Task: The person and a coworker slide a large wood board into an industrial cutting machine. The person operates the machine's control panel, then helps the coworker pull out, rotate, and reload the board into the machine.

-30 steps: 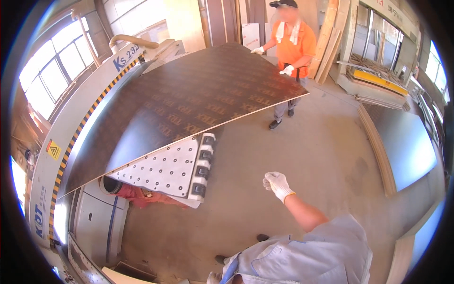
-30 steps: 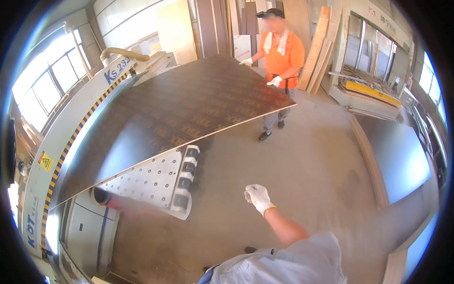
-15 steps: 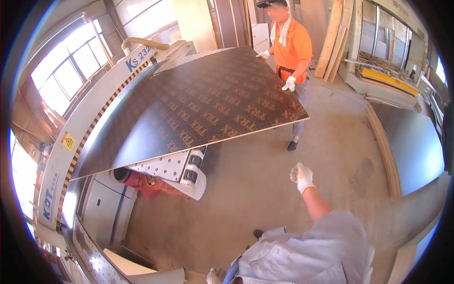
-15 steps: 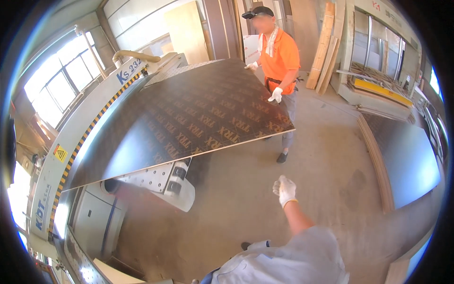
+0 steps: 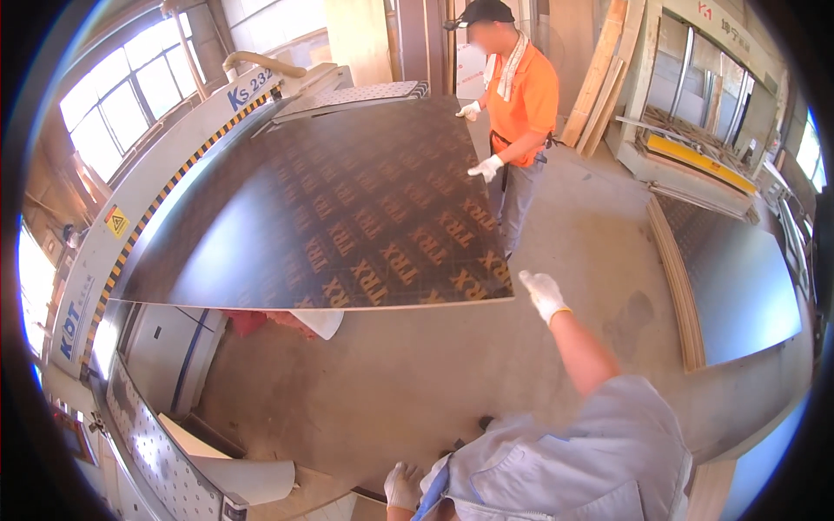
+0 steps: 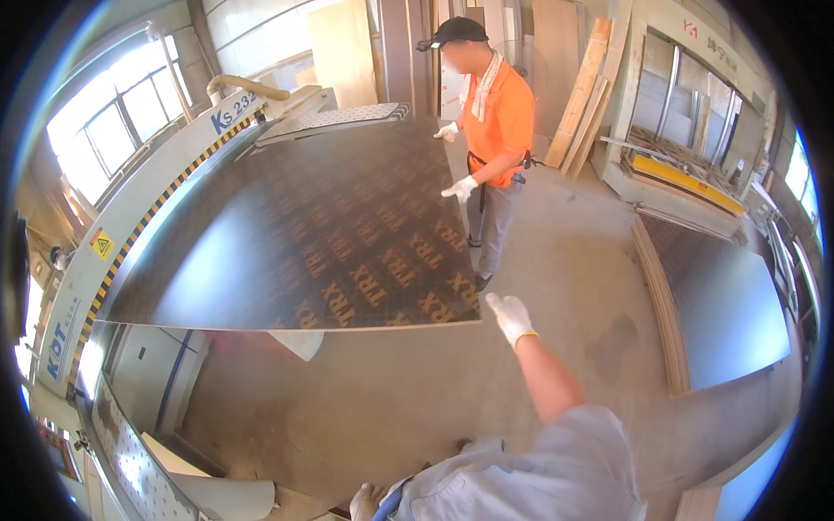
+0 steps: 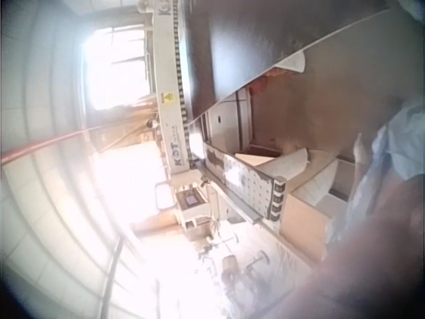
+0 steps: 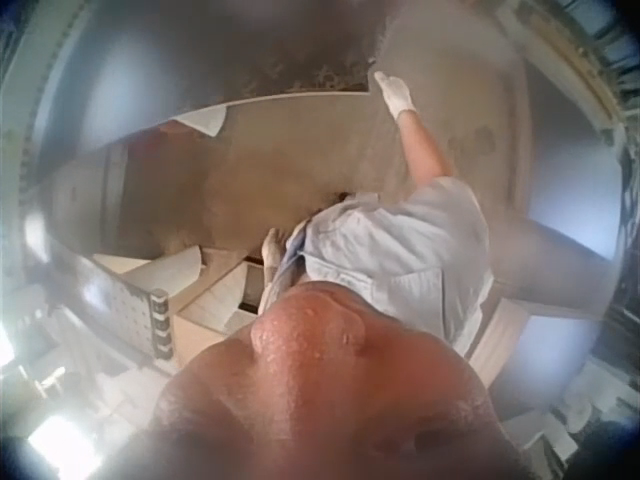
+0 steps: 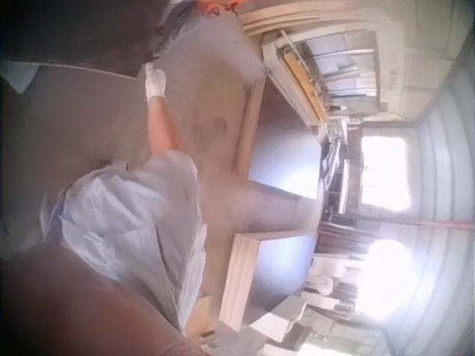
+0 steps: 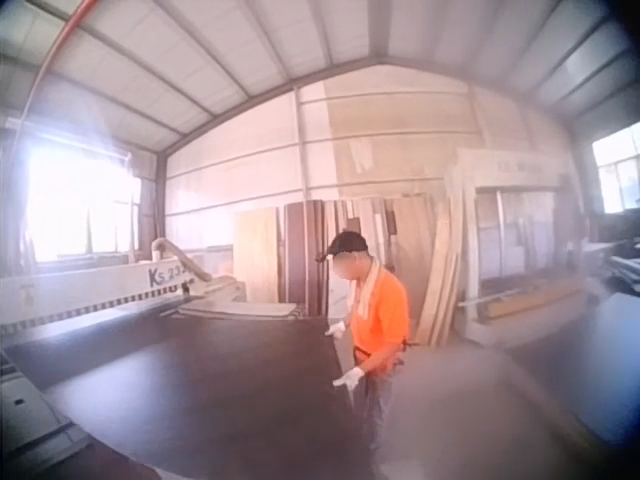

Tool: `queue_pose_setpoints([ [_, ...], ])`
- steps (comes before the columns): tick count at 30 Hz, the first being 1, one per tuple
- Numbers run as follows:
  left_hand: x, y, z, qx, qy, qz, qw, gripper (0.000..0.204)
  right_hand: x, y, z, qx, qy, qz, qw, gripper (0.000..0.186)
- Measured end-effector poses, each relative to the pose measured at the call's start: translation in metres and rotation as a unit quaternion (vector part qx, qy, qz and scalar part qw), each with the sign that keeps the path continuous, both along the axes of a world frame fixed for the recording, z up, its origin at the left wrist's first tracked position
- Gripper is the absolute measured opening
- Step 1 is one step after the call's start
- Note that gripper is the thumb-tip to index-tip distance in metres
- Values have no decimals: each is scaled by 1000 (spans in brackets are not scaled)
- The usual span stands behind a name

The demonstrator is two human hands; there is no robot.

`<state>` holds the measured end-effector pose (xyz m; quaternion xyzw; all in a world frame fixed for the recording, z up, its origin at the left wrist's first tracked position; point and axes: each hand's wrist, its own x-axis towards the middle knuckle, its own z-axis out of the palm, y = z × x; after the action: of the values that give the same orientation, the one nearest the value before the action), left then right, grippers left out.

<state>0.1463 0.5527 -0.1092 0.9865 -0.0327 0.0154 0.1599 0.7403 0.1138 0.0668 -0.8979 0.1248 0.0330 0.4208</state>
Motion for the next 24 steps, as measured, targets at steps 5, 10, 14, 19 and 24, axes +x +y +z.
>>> queue_pose_setpoints([
  [5, 83, -102, 27, -18, 51, -81, 995, 19, -58, 36, -10, 349, 177, 84, 917, 87],
  [10, 146, -205, 47, -180, 59, 25, 982, 33, -125, 43, -4, 507, 242, 75, 824, 64],
  [14, 157, -252, 47, -669, 18, 68, 740, 35, -168, 24, 15, 465, 298, 98, 828, 65],
  [19, 156, -271, 68, -884, 0, 254, 392, 42, -238, 15, 12, 465, 327, 155, 808, 42],
  [24, 157, -274, 118, -877, -9, 333, 346, 43, -291, 20, 1, 421, 361, 234, 799, 43],
])
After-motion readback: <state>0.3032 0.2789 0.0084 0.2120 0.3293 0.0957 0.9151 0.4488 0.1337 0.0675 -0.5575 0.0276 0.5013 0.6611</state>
